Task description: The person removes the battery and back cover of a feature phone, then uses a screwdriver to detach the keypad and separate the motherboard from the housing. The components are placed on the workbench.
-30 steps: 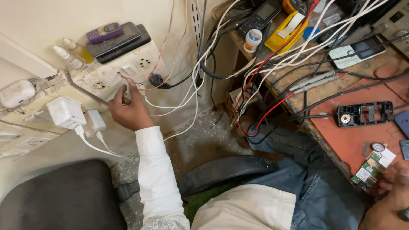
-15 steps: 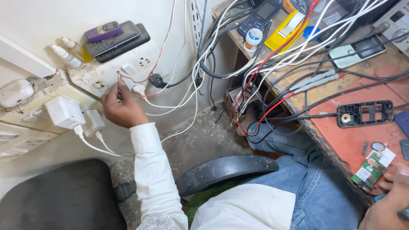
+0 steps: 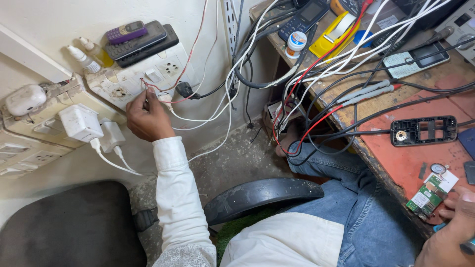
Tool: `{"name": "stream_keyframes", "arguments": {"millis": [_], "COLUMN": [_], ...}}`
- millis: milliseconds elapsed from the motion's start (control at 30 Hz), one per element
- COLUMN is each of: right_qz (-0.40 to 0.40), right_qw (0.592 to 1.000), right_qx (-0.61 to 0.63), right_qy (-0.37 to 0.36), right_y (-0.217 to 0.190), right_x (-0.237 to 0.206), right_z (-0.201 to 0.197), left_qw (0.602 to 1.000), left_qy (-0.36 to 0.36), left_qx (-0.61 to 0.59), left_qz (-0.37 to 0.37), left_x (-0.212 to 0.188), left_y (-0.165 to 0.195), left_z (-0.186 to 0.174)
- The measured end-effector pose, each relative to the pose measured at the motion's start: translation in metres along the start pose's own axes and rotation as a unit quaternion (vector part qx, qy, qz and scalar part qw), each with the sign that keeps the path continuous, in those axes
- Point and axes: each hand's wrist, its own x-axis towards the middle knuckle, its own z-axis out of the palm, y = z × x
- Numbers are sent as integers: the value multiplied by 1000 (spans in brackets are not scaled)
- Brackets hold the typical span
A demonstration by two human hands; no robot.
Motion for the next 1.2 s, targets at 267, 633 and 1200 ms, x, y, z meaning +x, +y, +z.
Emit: {"name": "stream_keyframes", "arguments": {"millis": [267,633,1200], "right_qz": [-27,-9,-9], "right_qw": [999,1000,972], "right_qx": [6,-4,232], "right_qy": [18,15,39], "right_y": [-5,-8,24], "right_x": [2,2,57], "right_z": [-3,-4,-21], "left_qw": [999,999,910], "left_qy": [26,8,-241], "left_qx": [5,11,-311], "left_qz": [-18,-42,131], "left_x": [-6,-4,-183], "left_y": [8,3,197], "left_z": [3,7,-46]}}
